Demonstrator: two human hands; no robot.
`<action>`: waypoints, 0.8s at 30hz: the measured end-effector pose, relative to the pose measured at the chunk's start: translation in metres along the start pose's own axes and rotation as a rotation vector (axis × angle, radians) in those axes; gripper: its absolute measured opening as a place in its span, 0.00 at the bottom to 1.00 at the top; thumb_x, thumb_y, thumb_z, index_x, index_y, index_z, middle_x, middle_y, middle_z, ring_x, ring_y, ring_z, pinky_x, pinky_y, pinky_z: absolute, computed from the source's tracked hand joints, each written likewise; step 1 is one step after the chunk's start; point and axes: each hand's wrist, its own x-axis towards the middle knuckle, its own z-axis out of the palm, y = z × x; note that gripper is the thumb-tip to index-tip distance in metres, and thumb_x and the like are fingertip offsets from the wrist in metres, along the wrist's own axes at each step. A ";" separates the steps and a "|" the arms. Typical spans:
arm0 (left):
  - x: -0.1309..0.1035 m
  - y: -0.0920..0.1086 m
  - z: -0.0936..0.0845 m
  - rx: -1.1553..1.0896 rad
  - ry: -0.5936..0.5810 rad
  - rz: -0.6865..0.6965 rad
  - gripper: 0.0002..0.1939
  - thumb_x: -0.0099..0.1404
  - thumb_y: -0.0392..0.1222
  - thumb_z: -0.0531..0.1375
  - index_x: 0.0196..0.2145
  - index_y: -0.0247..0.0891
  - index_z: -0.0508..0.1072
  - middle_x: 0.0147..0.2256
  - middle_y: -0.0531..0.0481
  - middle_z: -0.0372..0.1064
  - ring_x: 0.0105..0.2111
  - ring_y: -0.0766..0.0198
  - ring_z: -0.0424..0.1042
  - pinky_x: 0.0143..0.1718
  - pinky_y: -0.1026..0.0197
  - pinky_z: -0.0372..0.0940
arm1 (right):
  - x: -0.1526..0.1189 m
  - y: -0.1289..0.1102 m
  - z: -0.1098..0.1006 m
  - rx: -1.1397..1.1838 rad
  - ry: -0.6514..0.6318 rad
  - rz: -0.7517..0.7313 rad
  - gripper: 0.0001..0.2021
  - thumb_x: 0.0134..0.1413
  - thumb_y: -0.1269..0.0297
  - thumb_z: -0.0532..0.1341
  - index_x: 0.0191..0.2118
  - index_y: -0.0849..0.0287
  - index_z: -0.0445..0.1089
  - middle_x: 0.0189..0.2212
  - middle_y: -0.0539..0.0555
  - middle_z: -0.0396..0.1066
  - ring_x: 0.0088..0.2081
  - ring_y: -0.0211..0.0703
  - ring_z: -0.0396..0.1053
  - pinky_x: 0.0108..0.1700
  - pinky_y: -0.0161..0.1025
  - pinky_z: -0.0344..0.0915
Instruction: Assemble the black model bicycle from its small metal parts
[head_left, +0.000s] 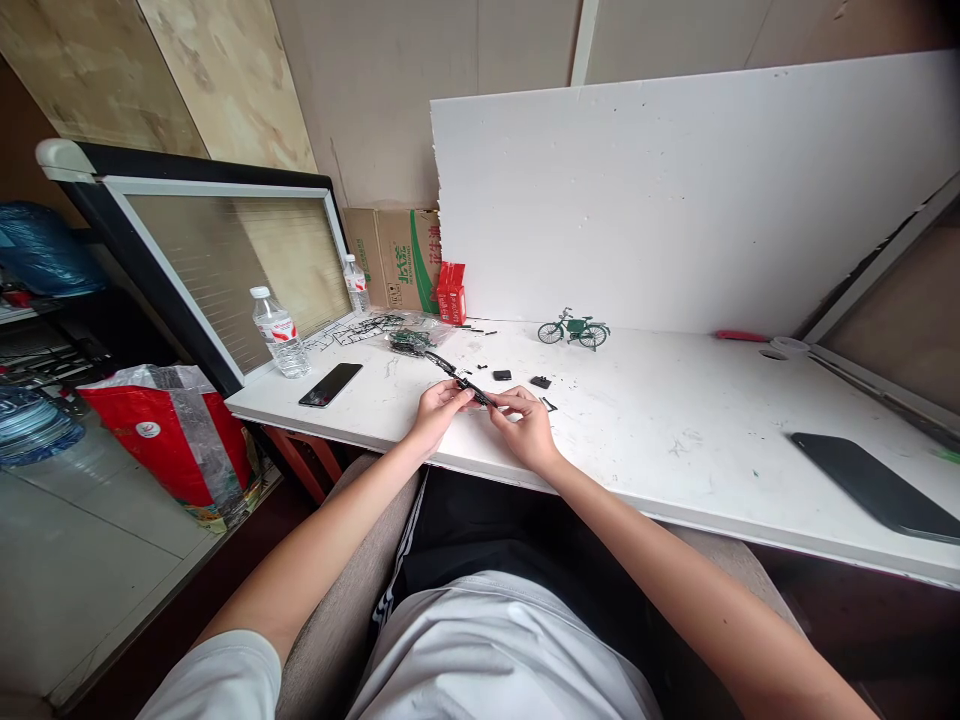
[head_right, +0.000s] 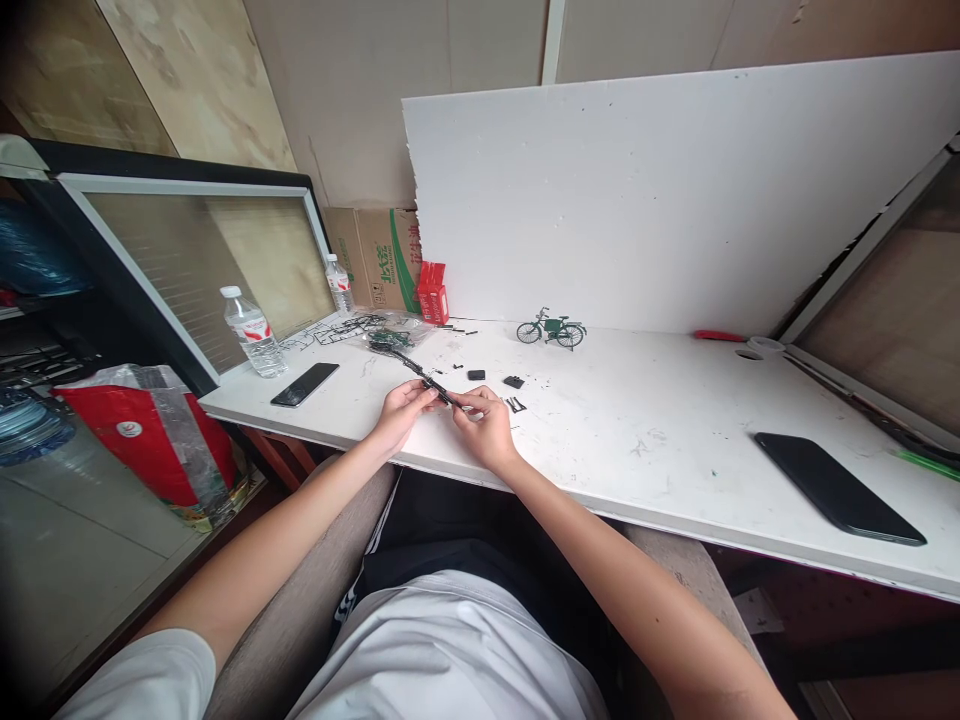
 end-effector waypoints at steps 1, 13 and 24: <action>0.000 0.000 0.000 -0.002 -0.001 -0.001 0.22 0.57 0.48 0.74 0.44 0.34 0.77 0.41 0.43 0.80 0.38 0.57 0.80 0.44 0.56 0.68 | 0.000 0.000 0.000 -0.012 0.006 -0.003 0.13 0.60 0.60 0.66 0.49 0.49 0.83 0.33 0.54 0.73 0.38 0.48 0.70 0.41 0.47 0.71; -0.002 0.004 0.003 0.021 0.020 0.012 0.24 0.57 0.50 0.75 0.45 0.34 0.77 0.40 0.43 0.80 0.35 0.59 0.80 0.44 0.55 0.70 | 0.001 0.002 0.000 -0.044 -0.023 -0.024 0.13 0.62 0.54 0.66 0.47 0.53 0.81 0.40 0.57 0.75 0.41 0.49 0.74 0.43 0.47 0.73; -0.006 -0.001 0.007 0.180 0.010 0.117 0.27 0.55 0.52 0.75 0.47 0.34 0.77 0.41 0.41 0.79 0.39 0.57 0.79 0.43 0.55 0.73 | 0.001 0.001 0.001 0.061 -0.030 0.112 0.18 0.53 0.46 0.72 0.37 0.56 0.75 0.34 0.55 0.78 0.34 0.46 0.73 0.39 0.43 0.72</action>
